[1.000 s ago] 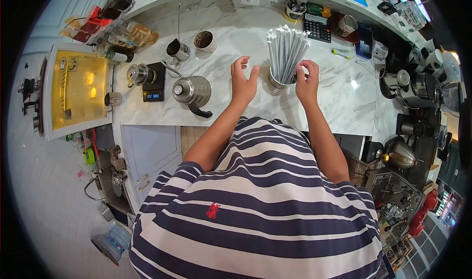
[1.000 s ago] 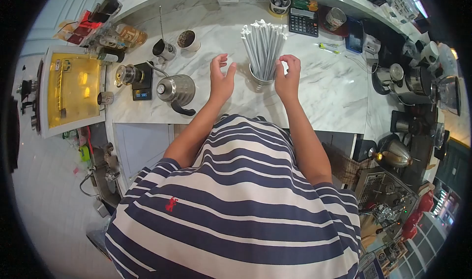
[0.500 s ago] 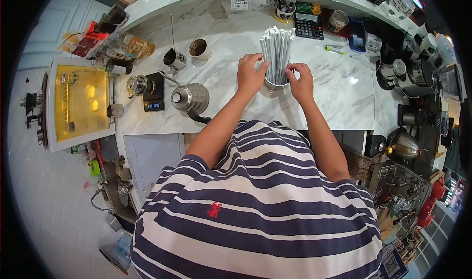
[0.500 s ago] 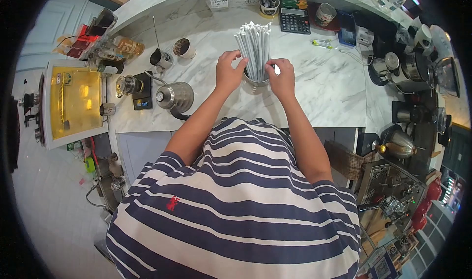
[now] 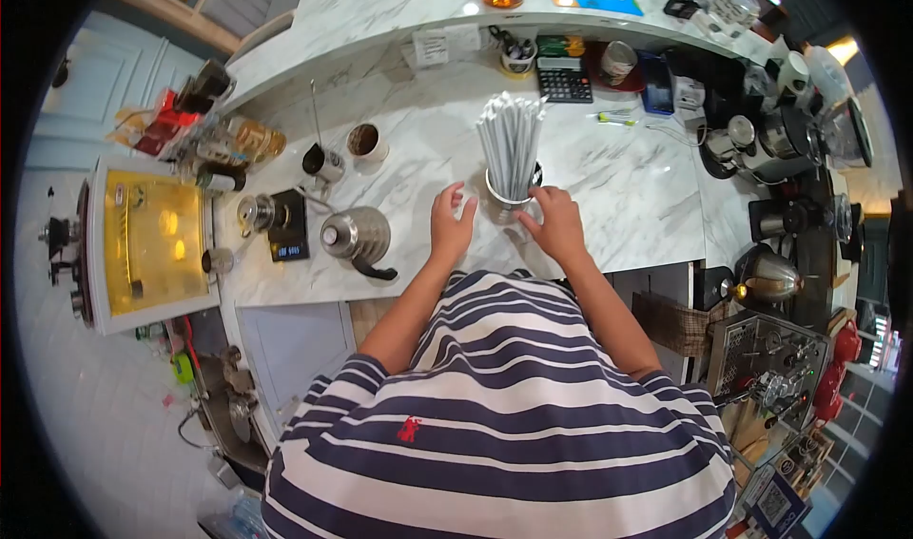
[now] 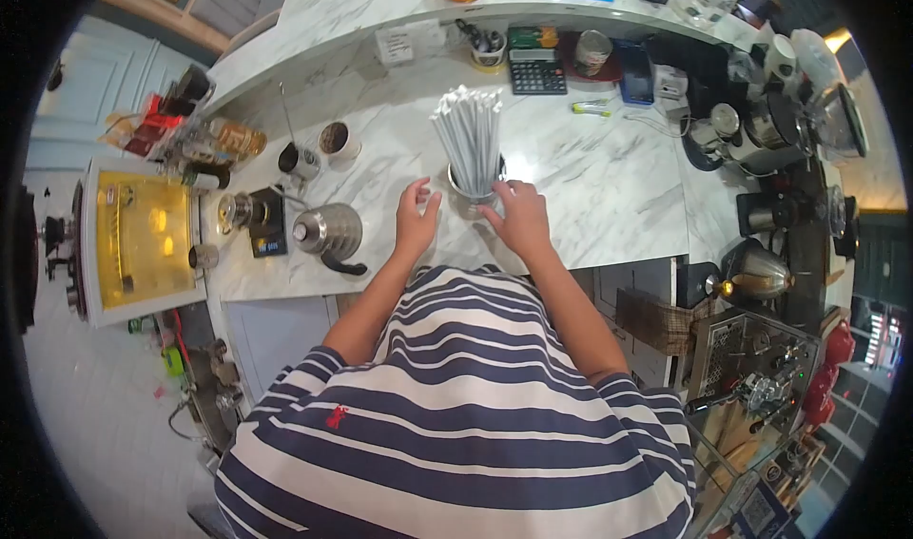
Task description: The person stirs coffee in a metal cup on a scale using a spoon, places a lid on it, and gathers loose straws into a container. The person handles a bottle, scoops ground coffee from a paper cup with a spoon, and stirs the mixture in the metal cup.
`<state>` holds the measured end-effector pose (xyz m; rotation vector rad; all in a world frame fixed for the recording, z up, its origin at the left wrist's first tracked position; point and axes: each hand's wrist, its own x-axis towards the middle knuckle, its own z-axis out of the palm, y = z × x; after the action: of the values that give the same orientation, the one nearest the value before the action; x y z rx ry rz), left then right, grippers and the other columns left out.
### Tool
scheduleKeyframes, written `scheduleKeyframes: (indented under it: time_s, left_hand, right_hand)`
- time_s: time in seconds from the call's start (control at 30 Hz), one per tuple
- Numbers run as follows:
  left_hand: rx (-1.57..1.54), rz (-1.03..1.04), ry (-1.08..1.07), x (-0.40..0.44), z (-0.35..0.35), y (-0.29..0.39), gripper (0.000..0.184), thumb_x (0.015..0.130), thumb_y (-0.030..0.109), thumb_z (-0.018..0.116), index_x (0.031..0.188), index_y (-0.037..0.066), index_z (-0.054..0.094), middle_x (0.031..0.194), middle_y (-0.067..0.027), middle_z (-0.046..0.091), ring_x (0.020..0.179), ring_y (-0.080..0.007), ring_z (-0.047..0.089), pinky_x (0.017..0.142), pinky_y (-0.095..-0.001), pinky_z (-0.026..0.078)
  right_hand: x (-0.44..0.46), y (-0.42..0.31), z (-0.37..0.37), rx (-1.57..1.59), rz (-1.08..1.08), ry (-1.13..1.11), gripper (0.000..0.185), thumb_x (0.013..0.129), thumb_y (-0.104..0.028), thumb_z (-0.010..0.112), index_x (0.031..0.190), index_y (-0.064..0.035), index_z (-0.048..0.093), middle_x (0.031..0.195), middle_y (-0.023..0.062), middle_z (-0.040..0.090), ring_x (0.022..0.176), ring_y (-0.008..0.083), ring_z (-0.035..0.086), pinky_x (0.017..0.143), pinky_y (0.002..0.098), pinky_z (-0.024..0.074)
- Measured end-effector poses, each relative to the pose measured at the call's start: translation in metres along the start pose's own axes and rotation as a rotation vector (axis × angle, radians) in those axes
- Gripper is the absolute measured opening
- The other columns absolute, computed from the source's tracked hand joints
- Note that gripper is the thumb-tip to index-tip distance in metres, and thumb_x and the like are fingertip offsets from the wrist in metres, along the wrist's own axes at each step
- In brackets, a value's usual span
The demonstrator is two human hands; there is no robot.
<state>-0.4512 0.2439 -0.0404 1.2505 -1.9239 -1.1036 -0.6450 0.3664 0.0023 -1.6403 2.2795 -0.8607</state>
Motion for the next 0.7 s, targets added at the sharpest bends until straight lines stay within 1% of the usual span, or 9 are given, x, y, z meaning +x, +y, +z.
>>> scheduleKeyframes:
  time_s: [0.07, 0.17, 0.2, 0.3, 0.33, 0.43, 0.57, 0.6, 0.7]
  left_hand:
    - [-0.011, 0.032, -0.016, -0.007, 0.009, -0.012, 0.042, 0.095, 0.021, 0.074, 0.132, 0.005, 0.062, 0.112, -0.0142, 0.065, 0.102, -0.0263, 0.062, 0.093, -0.0392, 0.051]
    - [-0.004, 0.053, -0.064, -0.015, 0.019, -0.007, 0.042, 0.094, 0.02, 0.075, 0.131, 0.005, 0.063, 0.113, -0.0146, 0.064, 0.104, -0.0274, 0.062, 0.094, -0.0396, 0.051]
    - [0.006, 0.054, -0.082, -0.018, 0.023, -0.004, 0.042, 0.094, 0.02, 0.075, 0.131, 0.005, 0.063, 0.113, -0.0149, 0.064, 0.104, -0.0276, 0.062, 0.094, -0.0396, 0.051]
    - [0.003, 0.042, -0.109, -0.024, 0.04, 0.007, 0.04, 0.093, 0.018, 0.074, 0.13, 0.005, 0.064, 0.115, -0.0158, 0.063, 0.105, -0.0285, 0.061, 0.095, -0.0398, 0.051]
    - [0.009, 0.04, -0.121, -0.026, 0.046, 0.014, 0.04, 0.093, 0.017, 0.074, 0.13, 0.005, 0.064, 0.115, -0.016, 0.063, 0.105, -0.0287, 0.061, 0.095, -0.04, 0.051]
    - [0.026, 0.047, -0.146, -0.028, 0.068, 0.031, 0.039, 0.093, 0.017, 0.074, 0.129, 0.005, 0.064, 0.117, -0.0162, 0.062, 0.108, -0.0291, 0.061, 0.097, -0.0406, 0.05]
    - [0.04, 0.085, -0.174, -0.029, 0.107, 0.056, 0.039, 0.092, 0.017, 0.073, 0.129, 0.005, 0.063, 0.118, -0.0152, 0.062, 0.112, -0.03, 0.06, 0.1, -0.0417, 0.048]
    - [0.039, 0.106, -0.174, -0.029, 0.117, 0.062, 0.04, 0.092, 0.017, 0.073, 0.129, 0.005, 0.063, 0.118, -0.0151, 0.062, 0.112, -0.0303, 0.059, 0.1, -0.042, 0.048]
    - [0.088, 0.166, -0.182, -0.025, 0.149, 0.082, 0.04, 0.092, 0.014, 0.074, 0.129, 0.005, 0.063, 0.117, -0.0159, 0.062, 0.111, -0.0311, 0.06, 0.1, -0.041, 0.05]
  right_hand:
    - [-0.004, 0.004, -0.002, -0.033, -0.017, 0.038, 0.046, 0.083, -0.038, 0.082, 0.117, -0.0095, 0.068, 0.113, 0.0157, 0.069, 0.107, 0.0372, 0.063, 0.084, 0.05, 0.0495]
    - [-0.013, 0.013, -0.01, -0.014, 0.004, 0.045, 0.045, 0.082, -0.037, 0.083, 0.114, -0.0092, 0.067, 0.11, 0.0161, 0.069, 0.108, 0.0375, 0.063, 0.084, 0.0505, 0.0493]
    - [-0.016, 0.016, -0.014, 0.009, -0.003, 0.078, 0.042, 0.081, -0.035, 0.084, 0.109, -0.0085, 0.067, 0.104, 0.016, 0.069, 0.102, 0.0374, 0.065, 0.081, 0.0497, 0.05]
    - [-0.026, 0.03, -0.038, 0.062, 0.043, 0.108, 0.04, 0.08, -0.034, 0.085, 0.105, -0.0072, 0.068, 0.098, 0.0153, 0.069, 0.094, 0.0367, 0.066, 0.076, 0.0484, 0.0509]
    - [-0.028, 0.037, -0.047, 0.068, 0.047, 0.169, 0.039, 0.079, -0.032, 0.086, 0.101, -0.0056, 0.069, 0.093, 0.0147, 0.068, 0.087, 0.0363, 0.066, 0.073, 0.048, 0.0513]
    - [-0.032, 0.054, -0.089, 0.032, 0.093, 0.241, 0.039, 0.078, -0.032, 0.087, 0.1, -0.0049, 0.069, 0.094, 0.0147, 0.068, 0.088, 0.0363, 0.066, 0.074, 0.0489, 0.0512]
    - [-0.023, 0.09, -0.152, -0.013, 0.151, 0.356, 0.04, 0.077, -0.031, 0.088, 0.101, -0.005, 0.069, 0.099, 0.0166, 0.068, 0.095, 0.0382, 0.065, 0.08, 0.0489, 0.0506]
    - [-0.018, 0.1, -0.17, -0.028, 0.171, 0.381, 0.041, 0.076, -0.031, 0.089, 0.102, -0.0056, 0.069, 0.103, 0.0181, 0.068, 0.1, 0.039, 0.064, 0.084, 0.0487, 0.0502]
    - [-0.003, 0.129, -0.221, -0.1, 0.196, 0.515, 0.041, 0.075, -0.027, 0.091, 0.104, -0.0062, 0.069, 0.11, 0.0201, 0.067, 0.104, 0.0391, 0.064, 0.087, 0.0477, 0.0504]
